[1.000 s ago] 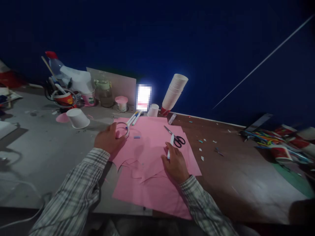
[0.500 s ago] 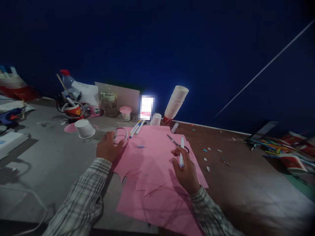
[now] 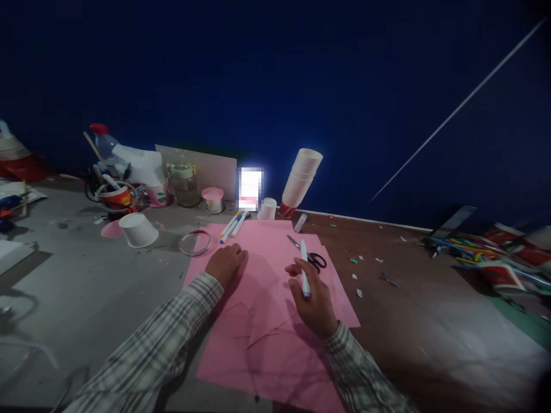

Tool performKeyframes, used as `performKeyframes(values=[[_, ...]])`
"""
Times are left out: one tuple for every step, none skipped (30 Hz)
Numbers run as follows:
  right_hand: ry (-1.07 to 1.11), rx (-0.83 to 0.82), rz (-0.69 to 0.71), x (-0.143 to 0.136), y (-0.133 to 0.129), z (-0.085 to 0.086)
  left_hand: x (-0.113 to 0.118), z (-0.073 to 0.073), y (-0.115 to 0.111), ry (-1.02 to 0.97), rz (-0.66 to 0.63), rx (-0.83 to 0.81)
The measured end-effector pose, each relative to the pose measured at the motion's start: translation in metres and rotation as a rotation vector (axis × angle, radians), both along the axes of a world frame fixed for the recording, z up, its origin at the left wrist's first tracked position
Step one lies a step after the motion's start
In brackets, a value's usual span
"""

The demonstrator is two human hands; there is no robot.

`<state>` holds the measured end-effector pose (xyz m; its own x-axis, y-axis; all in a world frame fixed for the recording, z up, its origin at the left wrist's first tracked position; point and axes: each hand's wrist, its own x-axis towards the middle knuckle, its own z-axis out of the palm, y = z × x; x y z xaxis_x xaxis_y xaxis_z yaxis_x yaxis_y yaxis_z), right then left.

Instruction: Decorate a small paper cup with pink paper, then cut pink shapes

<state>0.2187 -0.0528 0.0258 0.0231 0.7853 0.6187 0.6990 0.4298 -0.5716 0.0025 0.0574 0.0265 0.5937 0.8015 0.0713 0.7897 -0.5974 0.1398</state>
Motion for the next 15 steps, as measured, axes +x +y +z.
performKeyframes(values=[[0.001, 0.001, 0.007, 0.000, 0.000, 0.000, 0.001, 0.000, 0.002, 0.010, -0.004, -0.002], [0.004, -0.002, 0.012, -0.001, 0.000, 0.000, 0.002, -0.001, 0.004, 0.008, -0.006, -0.006], [0.007, -0.007, 0.015, -0.001, 0.000, 0.000, 0.001, -0.002, 0.006, -0.011, -0.002, -0.012], [0.012, -0.013, 0.019, -0.002, 0.001, 0.000, 0.001, -0.004, 0.006, -0.052, 0.007, -0.022], [0.019, -0.021, 0.024, -0.002, 0.001, 0.000, 0.000, -0.005, 0.007, -0.124, 0.024, -0.035], [0.027, -0.025, 0.032, -0.003, 0.001, 0.001, -0.001, -0.005, 0.008, -0.226, 0.047, -0.055], [0.036, -0.026, 0.044, -0.003, 0.000, 0.002, -0.002, -0.005, 0.008, -0.352, 0.073, -0.089], [0.044, -0.021, 0.062, -0.004, 0.000, 0.003, -0.003, -0.005, 0.009, -0.493, 0.104, -0.143], [0.047, -0.013, 0.087, -0.004, -0.001, 0.004, -0.004, -0.004, 0.009, -0.641, 0.137, -0.221], [0.044, -0.001, 0.118, -0.005, -0.002, 0.006, -0.004, -0.003, 0.009, -0.794, 0.168, -0.325], [0.031, 0.014, 0.155, -0.006, -0.003, 0.008, -0.003, -0.001, 0.009, -0.948, 0.196, -0.447], [0.012, 0.031, 0.194, -0.008, -0.004, 0.011, -0.002, 0.000, 0.009, -1.096, 0.220, -0.575], [-0.009, 0.049, 0.229, -0.010, -0.005, 0.013, -0.001, 0.001, 0.009, -1.232, 0.239, -0.697], [-0.027, 0.067, 0.260, -0.012, -0.006, 0.015, 0.000, 0.002, 0.008, -1.344, 0.248, -0.806], [-0.040, 0.082, 0.287, -0.015, -0.006, 0.018, 0.002, 0.003, 0.007, -1.431, 0.252, -0.894]])
